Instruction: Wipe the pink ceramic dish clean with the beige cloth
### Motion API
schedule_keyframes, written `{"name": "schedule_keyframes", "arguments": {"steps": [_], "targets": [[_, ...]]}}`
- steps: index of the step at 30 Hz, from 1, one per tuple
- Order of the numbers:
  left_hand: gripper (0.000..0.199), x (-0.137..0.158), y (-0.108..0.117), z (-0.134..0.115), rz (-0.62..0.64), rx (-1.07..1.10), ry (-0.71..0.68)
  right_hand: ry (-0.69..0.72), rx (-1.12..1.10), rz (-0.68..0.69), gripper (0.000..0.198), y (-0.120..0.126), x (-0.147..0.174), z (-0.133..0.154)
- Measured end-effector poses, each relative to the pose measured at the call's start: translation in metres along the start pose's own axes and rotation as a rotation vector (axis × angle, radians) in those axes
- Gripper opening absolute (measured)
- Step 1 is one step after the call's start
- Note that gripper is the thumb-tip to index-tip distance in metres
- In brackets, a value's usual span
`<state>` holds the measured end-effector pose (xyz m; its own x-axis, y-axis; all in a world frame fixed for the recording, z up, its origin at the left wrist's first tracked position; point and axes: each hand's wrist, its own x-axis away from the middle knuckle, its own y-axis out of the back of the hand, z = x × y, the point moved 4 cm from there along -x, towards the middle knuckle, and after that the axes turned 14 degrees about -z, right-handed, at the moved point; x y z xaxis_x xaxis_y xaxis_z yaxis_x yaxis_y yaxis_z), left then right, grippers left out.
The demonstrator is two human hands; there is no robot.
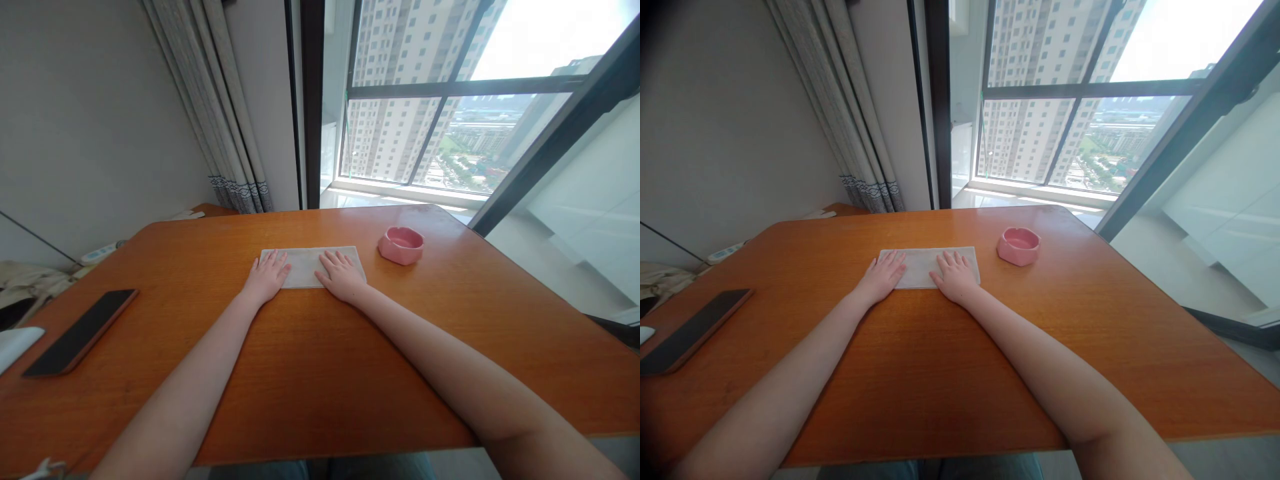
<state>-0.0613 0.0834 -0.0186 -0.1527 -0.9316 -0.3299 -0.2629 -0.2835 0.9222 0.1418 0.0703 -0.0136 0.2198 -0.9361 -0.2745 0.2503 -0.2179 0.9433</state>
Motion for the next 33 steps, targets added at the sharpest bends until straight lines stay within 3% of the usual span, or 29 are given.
{"name": "schedule_keyframes", "arguments": {"steps": [4,11,18,25,29,33], "targets": [[0.056,-0.002,0.000,0.007,-0.015,0.081,0.095,-0.177,0.052,0.001,0.066,0.000,-0.004,-0.017],[0.053,-0.003,-0.002,0.013,-0.049,0.094,0.160,-0.213,0.093,0.025,0.067,0.000,-0.005,-0.020],[0.041,0.000,0.031,0.020,-0.403,-0.090,0.248,-0.193,0.074,-0.053,0.069,0.004,-0.006,-0.024],[0.036,0.006,0.032,0.024,-0.192,-0.204,0.328,-0.257,0.059,-0.079,0.069,0.002,-0.006,-0.024],[0.021,0.003,0.024,0.021,-0.205,-0.062,0.286,-0.249,0.056,-0.095,0.069,0.002,-0.006,-0.025],[0.012,0.001,0.028,0.021,-0.371,0.242,0.291,-0.154,0.029,-0.182,0.054,0.009,-0.006,-0.021]]}}
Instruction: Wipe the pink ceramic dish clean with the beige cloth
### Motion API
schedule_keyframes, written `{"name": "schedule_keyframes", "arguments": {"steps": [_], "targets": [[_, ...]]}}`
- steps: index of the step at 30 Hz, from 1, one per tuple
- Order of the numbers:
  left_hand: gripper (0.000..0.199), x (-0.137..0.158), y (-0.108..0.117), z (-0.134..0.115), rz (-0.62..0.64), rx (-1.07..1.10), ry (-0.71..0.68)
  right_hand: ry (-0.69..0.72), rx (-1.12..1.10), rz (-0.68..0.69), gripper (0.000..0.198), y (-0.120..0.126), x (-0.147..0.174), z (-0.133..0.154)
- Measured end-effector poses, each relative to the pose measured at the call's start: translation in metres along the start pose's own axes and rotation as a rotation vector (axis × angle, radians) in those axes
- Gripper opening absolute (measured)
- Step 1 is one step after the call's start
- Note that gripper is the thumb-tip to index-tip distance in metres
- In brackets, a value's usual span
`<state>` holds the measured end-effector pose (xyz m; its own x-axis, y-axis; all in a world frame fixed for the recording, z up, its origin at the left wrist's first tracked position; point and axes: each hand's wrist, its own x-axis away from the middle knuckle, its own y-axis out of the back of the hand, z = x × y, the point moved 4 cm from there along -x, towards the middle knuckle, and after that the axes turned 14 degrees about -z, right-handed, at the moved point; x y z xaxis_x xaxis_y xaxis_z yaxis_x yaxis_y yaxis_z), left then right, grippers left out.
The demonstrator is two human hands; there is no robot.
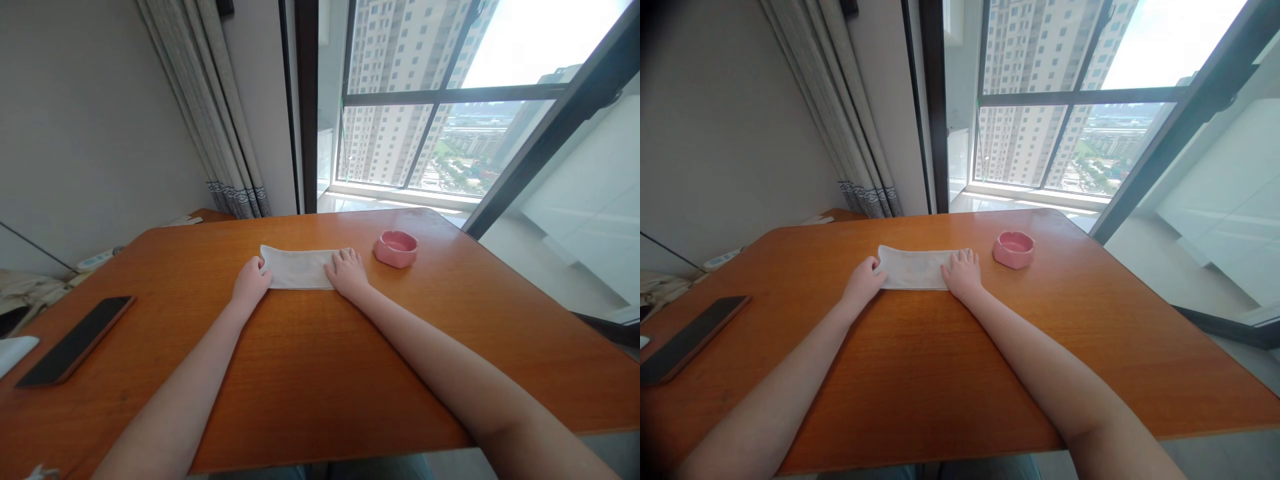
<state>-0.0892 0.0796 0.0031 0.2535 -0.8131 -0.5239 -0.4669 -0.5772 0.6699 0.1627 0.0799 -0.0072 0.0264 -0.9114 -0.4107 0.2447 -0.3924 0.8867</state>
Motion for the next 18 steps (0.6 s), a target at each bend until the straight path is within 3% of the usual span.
{"name": "schedule_keyframes", "arguments": {"steps": [4,6,8,10,13,18], "targets": [[0.018,-0.008,0.015,0.010,-0.354,0.296,0.162,0.104,-0.041,-0.101,0.038,0.007,-0.001,0.004],[0.021,-0.009,0.021,0.016,-0.528,0.430,0.276,0.126,-0.074,-0.077,0.032,0.006,-0.002,0.004],[0.022,-0.006,0.023,0.013,-0.605,0.524,0.297,0.136,-0.123,-0.015,0.029,0.004,-0.002,0.005],[0.019,0.000,0.025,-0.001,-0.585,0.558,0.204,0.164,-0.158,0.033,0.029,0.004,0.000,0.009],[0.014,0.014,0.023,-0.033,-0.440,0.514,-0.041,0.256,-0.175,0.071,0.037,0.005,0.008,0.023],[0.022,0.039,0.001,-0.072,0.001,0.402,-0.400,0.370,-0.193,0.075,0.052,0.004,0.024,0.046]]}}
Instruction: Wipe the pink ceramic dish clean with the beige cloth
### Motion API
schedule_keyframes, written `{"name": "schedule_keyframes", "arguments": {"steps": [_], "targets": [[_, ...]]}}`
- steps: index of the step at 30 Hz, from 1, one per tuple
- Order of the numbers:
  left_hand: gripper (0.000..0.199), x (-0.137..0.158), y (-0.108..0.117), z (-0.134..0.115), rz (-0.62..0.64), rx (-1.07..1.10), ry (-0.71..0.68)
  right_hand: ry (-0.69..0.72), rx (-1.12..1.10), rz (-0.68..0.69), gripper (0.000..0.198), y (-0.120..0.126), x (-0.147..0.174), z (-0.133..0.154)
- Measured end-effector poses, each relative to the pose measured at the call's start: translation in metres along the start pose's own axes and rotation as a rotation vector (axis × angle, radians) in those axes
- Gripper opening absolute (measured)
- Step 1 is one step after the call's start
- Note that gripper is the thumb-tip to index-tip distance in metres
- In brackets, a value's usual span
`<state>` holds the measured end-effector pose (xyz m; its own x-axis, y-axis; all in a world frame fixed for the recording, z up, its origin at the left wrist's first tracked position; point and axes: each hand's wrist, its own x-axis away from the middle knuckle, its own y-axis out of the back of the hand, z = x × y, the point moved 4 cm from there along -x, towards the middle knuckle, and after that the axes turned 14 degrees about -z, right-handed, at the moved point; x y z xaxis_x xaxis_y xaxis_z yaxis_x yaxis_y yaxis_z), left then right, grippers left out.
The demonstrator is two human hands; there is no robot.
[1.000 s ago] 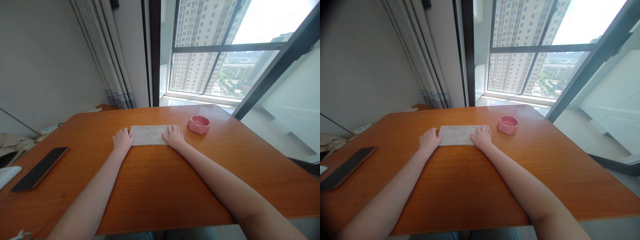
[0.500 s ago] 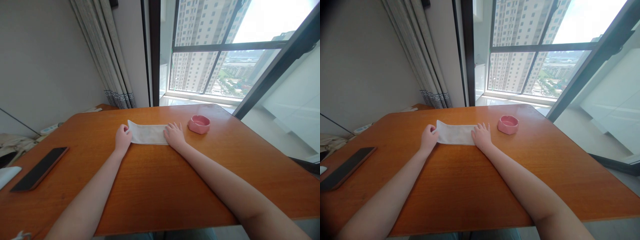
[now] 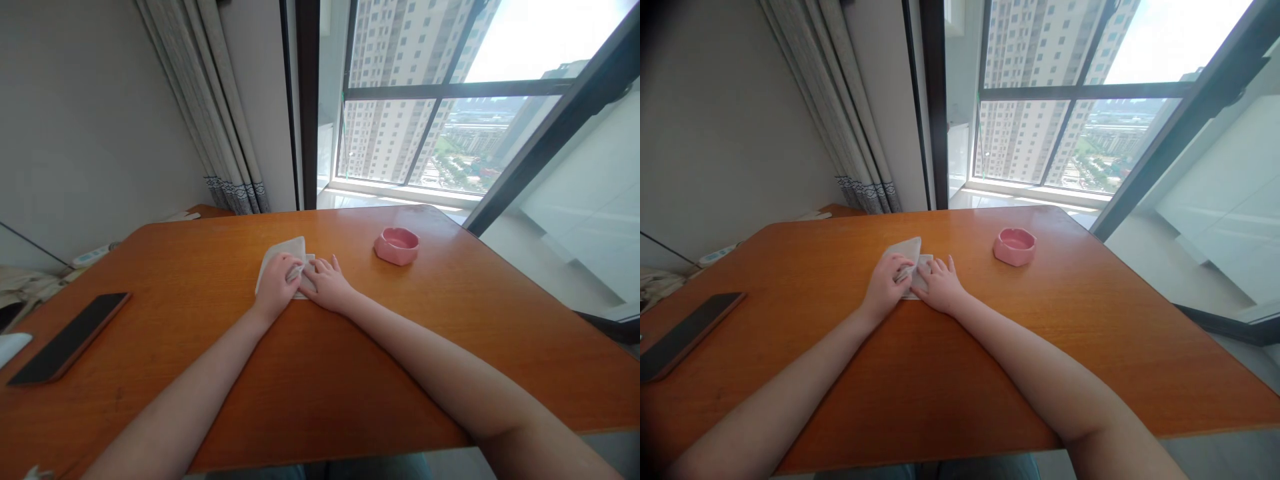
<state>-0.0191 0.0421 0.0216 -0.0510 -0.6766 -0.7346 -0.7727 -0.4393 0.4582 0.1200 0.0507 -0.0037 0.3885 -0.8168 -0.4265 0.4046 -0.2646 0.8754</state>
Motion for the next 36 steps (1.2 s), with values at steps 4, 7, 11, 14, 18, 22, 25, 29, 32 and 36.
{"name": "schedule_keyframes", "arguments": {"steps": [4,7,11,14,18,22,25,29,32,36], "targets": [[0.024,0.008,-0.019,0.000,0.241,-0.035,-0.010,-0.015,-0.050,0.000,0.042,-0.001,-0.002,-0.002],[0.024,0.008,-0.019,0.001,0.237,-0.032,0.010,-0.013,-0.076,-0.011,0.038,0.002,-0.005,-0.006],[0.024,0.008,-0.016,-0.001,0.236,-0.013,0.005,-0.021,-0.092,-0.024,0.033,0.005,-0.005,-0.005],[0.022,0.007,-0.017,-0.002,0.235,-0.013,-0.002,-0.029,-0.109,-0.033,0.028,0.004,-0.006,-0.006],[0.019,0.010,-0.021,-0.003,0.307,-0.014,0.024,-0.081,-0.148,-0.100,0.022,0.005,-0.009,-0.015],[0.030,0.009,-0.014,-0.009,0.261,0.063,-0.008,-0.118,-0.223,-0.366,0.032,0.016,-0.010,-0.021],[0.028,0.006,0.003,-0.009,0.046,0.088,-0.043,0.075,-0.257,-0.262,0.030,0.013,-0.007,-0.006],[0.025,0.002,0.015,0.003,-0.139,0.023,0.006,0.197,-0.150,-0.047,0.030,0.010,0.005,0.015],[0.020,0.000,0.013,0.009,-0.122,-0.003,0.043,0.097,-0.072,0.007,0.027,0.022,0.018,0.014],[0.018,0.001,0.002,0.008,0.018,0.001,0.058,-0.088,0.080,0.075,0.015,0.052,0.049,-0.015]]}}
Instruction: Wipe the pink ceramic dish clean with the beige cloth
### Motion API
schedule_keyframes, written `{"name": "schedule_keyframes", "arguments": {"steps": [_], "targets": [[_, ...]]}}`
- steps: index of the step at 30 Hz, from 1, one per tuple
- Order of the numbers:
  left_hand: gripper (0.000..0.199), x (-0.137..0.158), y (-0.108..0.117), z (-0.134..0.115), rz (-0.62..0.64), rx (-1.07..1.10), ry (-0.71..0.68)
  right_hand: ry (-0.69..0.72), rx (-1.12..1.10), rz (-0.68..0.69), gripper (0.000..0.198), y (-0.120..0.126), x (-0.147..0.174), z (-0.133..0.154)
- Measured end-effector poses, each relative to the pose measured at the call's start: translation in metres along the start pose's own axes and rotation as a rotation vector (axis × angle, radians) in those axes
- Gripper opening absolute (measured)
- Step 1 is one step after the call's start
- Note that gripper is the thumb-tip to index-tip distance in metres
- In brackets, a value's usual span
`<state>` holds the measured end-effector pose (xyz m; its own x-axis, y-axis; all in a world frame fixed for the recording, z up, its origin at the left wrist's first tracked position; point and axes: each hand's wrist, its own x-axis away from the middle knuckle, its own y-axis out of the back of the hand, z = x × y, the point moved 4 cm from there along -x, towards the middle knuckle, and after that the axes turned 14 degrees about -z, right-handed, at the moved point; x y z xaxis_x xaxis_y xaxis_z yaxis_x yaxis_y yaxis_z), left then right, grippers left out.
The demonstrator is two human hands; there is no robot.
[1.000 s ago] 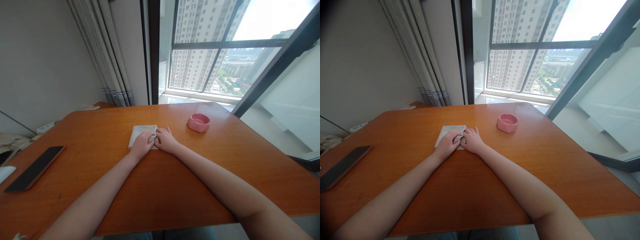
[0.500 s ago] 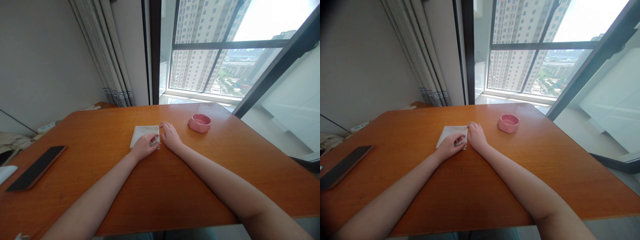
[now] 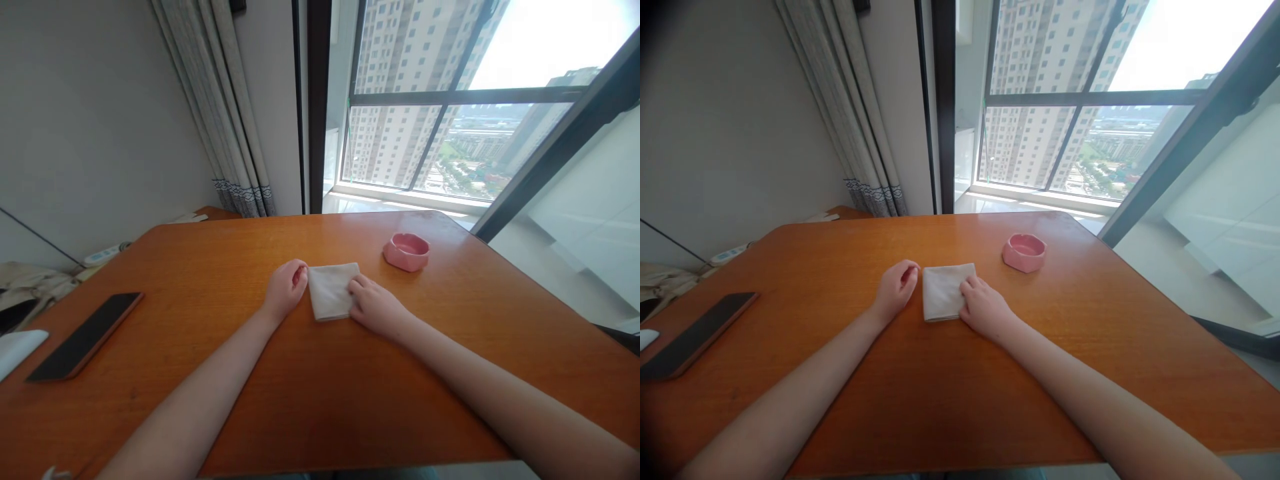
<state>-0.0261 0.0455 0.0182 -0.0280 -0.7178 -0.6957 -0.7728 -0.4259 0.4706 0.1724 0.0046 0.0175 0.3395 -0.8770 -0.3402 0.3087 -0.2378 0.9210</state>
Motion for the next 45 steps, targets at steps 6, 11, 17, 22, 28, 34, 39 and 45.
{"name": "schedule_keyframes", "arguments": {"steps": [6,11,17,22,28,34,39,45], "targets": [[0.017,0.003,-0.012,0.001,0.149,0.053,0.046,-0.273,0.229,0.115,0.028,0.035,0.072,-0.103],[0.017,0.005,-0.018,0.004,0.240,0.105,0.067,-0.355,0.329,0.093,0.033,0.051,0.111,-0.172],[0.022,0.006,-0.021,0.002,0.342,0.138,0.082,-0.152,0.419,-0.252,0.022,0.071,0.075,-0.126],[0.036,0.014,-0.027,-0.006,0.547,0.015,-0.043,-0.017,-0.051,-0.279,0.040,0.037,0.020,-0.023],[0.016,0.018,-0.035,-0.007,0.584,-0.185,-0.191,-0.039,-0.482,-0.194,0.052,-0.036,-0.035,0.044],[0.030,0.017,-0.036,-0.001,0.537,-0.237,-0.116,0.068,-0.561,-0.180,0.046,-0.052,-0.044,0.049],[0.026,0.017,-0.033,-0.004,0.545,-0.234,-0.117,0.072,-0.506,-0.183,0.040,-0.051,-0.041,0.045],[0.026,0.018,-0.033,-0.003,0.542,-0.245,-0.123,0.094,-0.473,-0.171,0.040,-0.049,-0.041,0.049]]}}
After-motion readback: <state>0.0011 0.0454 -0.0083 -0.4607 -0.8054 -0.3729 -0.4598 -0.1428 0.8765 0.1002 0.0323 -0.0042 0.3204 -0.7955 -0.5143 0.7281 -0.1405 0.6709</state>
